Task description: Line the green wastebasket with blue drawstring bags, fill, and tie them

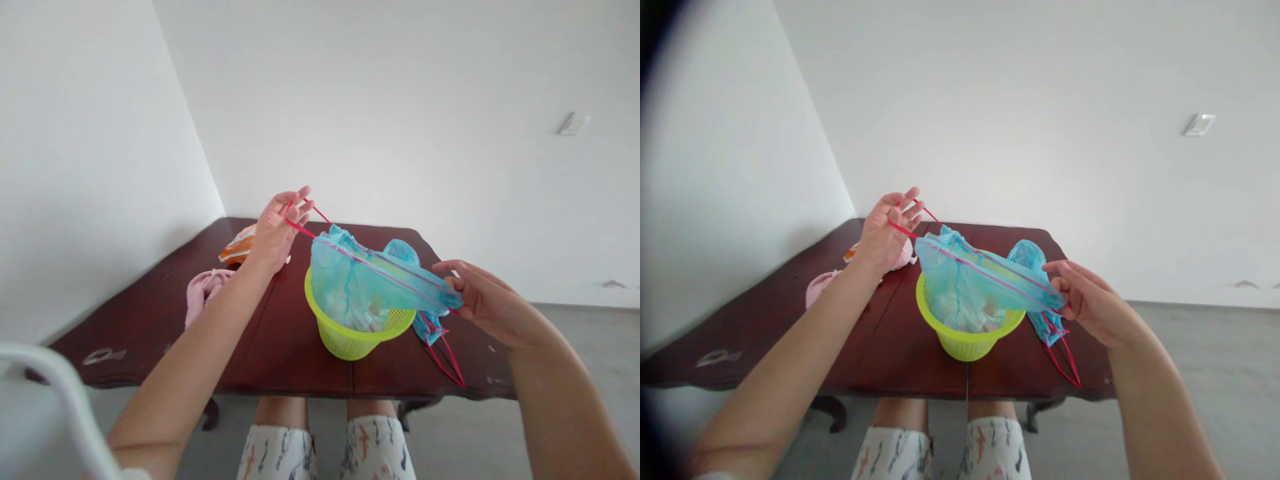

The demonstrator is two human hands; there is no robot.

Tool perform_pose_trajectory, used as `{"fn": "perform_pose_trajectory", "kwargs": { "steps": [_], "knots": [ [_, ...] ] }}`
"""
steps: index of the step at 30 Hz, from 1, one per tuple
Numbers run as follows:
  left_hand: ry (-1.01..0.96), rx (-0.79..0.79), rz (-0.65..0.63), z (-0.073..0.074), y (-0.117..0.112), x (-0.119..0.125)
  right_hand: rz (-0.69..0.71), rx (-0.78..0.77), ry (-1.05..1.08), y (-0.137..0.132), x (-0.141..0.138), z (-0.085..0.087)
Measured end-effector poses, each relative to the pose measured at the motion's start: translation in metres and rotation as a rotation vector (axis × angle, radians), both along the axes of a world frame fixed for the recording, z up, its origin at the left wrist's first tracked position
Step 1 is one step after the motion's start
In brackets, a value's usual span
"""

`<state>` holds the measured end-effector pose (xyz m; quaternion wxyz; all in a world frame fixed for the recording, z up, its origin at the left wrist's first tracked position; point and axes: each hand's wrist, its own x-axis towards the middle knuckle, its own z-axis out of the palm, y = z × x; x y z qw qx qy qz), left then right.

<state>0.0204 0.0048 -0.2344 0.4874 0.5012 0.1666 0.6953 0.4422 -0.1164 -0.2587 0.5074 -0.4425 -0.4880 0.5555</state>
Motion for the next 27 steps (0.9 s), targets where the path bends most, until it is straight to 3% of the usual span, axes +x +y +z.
{"fn": "perform_pose_trajectory", "kwargs": {
  "steps": [4, 7, 10, 12, 15, 19, 23, 27],
  "knots": [
    [0.053, -0.023, 0.102, -0.022, -0.056, -0.013, -0.180, 0.025, 0.008, -0.043, 0.001, -0.007],
    [0.076, -0.034, 0.098, -0.037, -0.089, -0.012, -0.245, 0.026, 0.079, -0.066, -0.001, -0.018],
    [0.100, -0.007, 0.009, -0.040, -0.111, -0.002, -0.295, 0.087, 0.160, -0.080, -0.011, -0.023],
    [0.217, 0.069, -0.107, -0.034, -0.120, 0.011, -0.276, 0.139, 0.159, -0.086, -0.024, -0.019],
    [0.594, 0.259, -0.232, -0.014, -0.129, 0.042, -0.123, 0.226, 0.144, -0.088, -0.050, -0.002],
    [0.982, 0.505, -0.236, 0.006, -0.127, 0.090, 0.007, 0.365, 0.095, -0.084, -0.084, 0.023],
    [1.028, 0.503, -0.272, 0.006, -0.111, 0.114, -0.008, 0.446, -0.019, -0.080, -0.097, 0.034],
    [1.018, 0.475, -0.301, 0.004, -0.098, 0.111, -0.103, 0.474, -0.007, -0.081, -0.094, 0.038]
  ]
}}
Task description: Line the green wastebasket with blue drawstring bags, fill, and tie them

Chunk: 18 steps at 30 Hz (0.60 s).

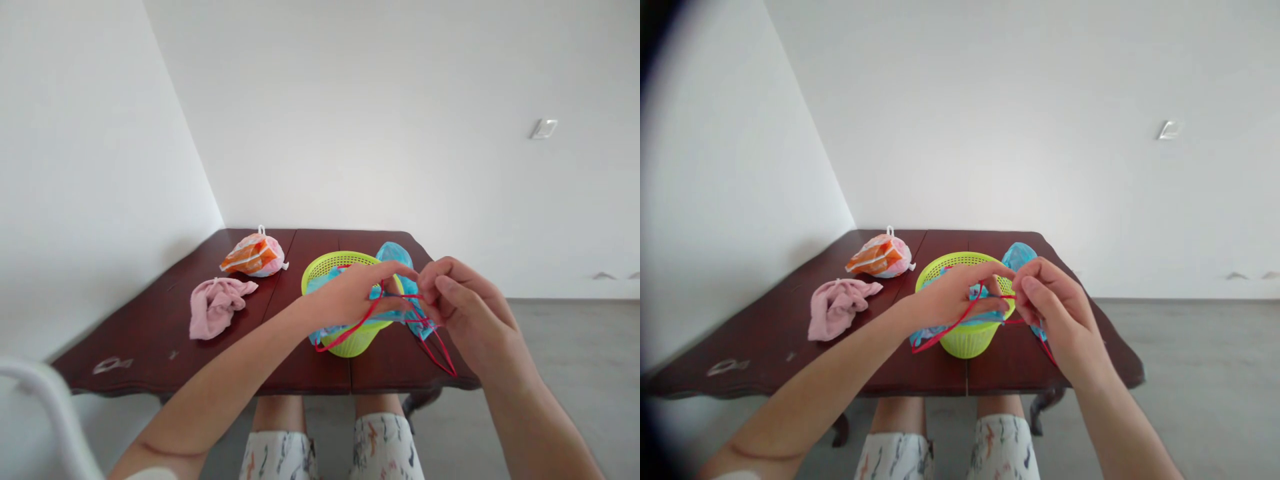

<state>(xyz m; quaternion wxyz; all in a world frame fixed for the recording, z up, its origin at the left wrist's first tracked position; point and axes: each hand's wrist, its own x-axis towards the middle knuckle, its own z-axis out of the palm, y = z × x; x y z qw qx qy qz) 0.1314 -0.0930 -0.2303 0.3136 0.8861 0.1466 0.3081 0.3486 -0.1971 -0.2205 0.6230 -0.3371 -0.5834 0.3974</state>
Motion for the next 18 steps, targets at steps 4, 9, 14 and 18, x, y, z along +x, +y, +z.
{"fn": "perform_pose_trajectory", "kwargs": {
  "steps": [4, 9, 14, 18],
  "knots": [
    [0.057, 0.073, 0.082, 0.000, 0.008, -0.011, -0.058, 0.059, 0.128, -0.005, 0.012, 0.006],
    [0.098, 0.112, 0.189, 0.005, 0.011, -0.022, -0.071, 0.177, 0.248, -0.016, 0.012, 0.009],
    [0.018, 0.013, 0.157, 0.019, -0.002, -0.039, -0.163, 0.322, 0.156, -0.024, -0.012, 0.002],
    [-0.111, -0.177, 0.149, 0.040, -0.018, -0.070, -0.128, 0.329, -0.118, -0.024, -0.024, -0.006]
  ]
}}
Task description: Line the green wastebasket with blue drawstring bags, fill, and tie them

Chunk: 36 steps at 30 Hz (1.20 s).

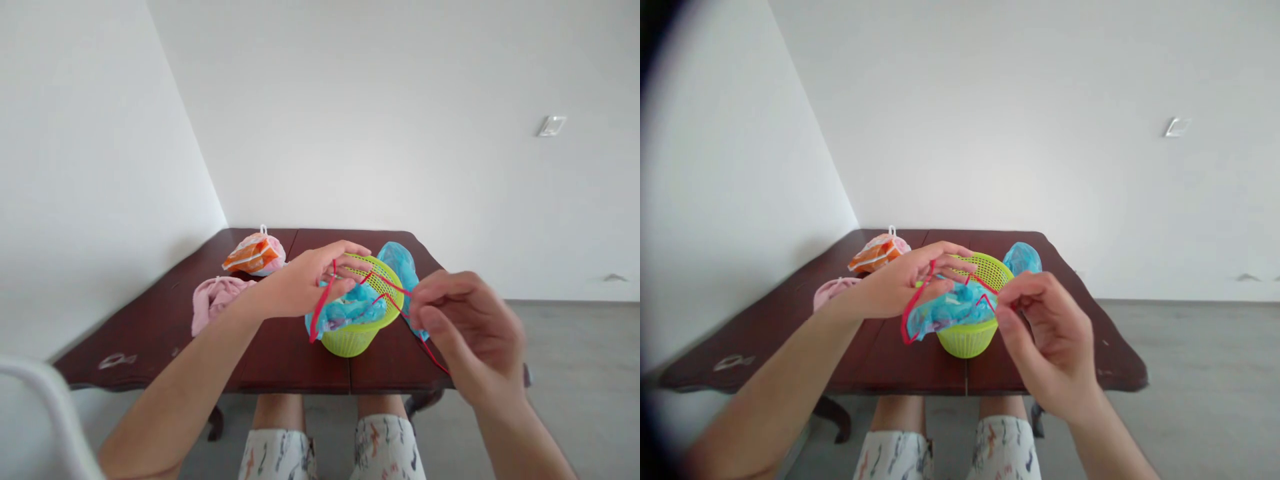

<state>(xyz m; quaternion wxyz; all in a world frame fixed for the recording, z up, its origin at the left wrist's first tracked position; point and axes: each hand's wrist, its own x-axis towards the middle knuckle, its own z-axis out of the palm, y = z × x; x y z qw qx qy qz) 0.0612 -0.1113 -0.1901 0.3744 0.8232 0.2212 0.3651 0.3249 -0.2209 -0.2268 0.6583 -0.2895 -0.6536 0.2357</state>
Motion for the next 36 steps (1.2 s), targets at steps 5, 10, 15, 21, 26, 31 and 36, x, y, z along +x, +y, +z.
{"fn": "perform_pose_trajectory", "kwargs": {
  "steps": [5, 10, 15, 21, 26, 31, 36],
  "knots": [
    [0.066, 0.230, 0.357, 0.030, -0.015, -0.032, 0.151, -0.190, -0.269, 0.005, -0.024, -0.003],
    [-0.217, 0.166, 0.447, 0.047, -0.037, -0.026, 0.112, -0.180, -0.291, 0.015, -0.070, 0.001],
    [-0.252, 0.052, 0.266, 0.067, -0.061, -0.018, 0.194, -0.091, -0.113, 0.017, -0.076, 0.019],
    [-0.085, 0.003, -0.128, 0.016, -0.034, -0.013, 0.196, -0.114, -0.024, 0.007, -0.050, 0.043],
    [-0.173, 0.150, -0.032, -0.024, -0.025, 0.018, 0.149, -0.149, -0.104, 0.004, -0.041, 0.053],
    [-0.553, -0.107, 0.077, -0.025, -0.026, 0.042, 0.052, -0.091, -0.028, -0.005, -0.035, 0.058],
    [-0.384, -0.279, 0.094, -0.018, -0.027, 0.045, 0.038, 0.016, -0.178, -0.011, -0.029, 0.064]
  ]
}}
